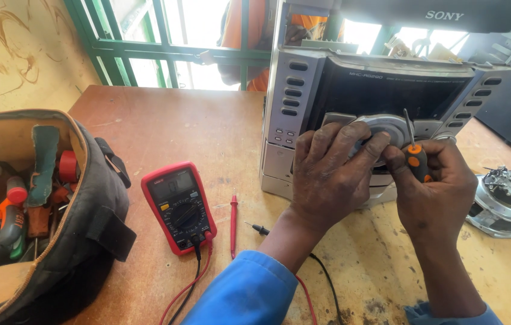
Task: Repairing a Sony stereo system by adjusting the front panel with a screwdriver and testing internal circuitry with a multimeter.
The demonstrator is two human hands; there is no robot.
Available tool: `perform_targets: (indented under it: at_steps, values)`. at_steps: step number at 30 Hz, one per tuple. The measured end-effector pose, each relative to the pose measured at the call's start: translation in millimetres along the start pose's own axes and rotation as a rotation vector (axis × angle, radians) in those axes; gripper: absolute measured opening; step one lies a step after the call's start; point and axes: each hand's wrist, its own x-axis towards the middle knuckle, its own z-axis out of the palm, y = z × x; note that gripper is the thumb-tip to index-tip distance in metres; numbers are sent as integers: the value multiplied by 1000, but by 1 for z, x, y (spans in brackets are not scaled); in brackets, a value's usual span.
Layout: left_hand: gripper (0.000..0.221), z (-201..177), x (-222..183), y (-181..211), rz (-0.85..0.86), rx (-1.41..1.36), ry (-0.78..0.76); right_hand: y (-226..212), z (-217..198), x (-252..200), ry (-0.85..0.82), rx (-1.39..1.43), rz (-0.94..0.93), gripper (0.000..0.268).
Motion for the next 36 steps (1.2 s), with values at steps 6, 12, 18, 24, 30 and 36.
perform_targets:
  at_steps: [6,12,18,24,30,36]
  values:
    - [20,-2,1,0,6,10,-11,-35,-18,-6,41,-17,200,37]
    - [22,-2,1,0,14,2,-11,-19,-47,-52,84,24,97,30]
    - [23,0,0,0,16,-2,-29,-46,-65,-70,96,-177,-290,24]
    - [20,-1,2,1,18,9,-27,-44,-60,-68,148,-208,-311,24]
    - [19,0,2,1,14,-2,-12,-36,-56,-65,172,-155,-326,22]
    - [19,0,1,1,12,-16,-21,-34,-54,-65,186,-133,-326,20]
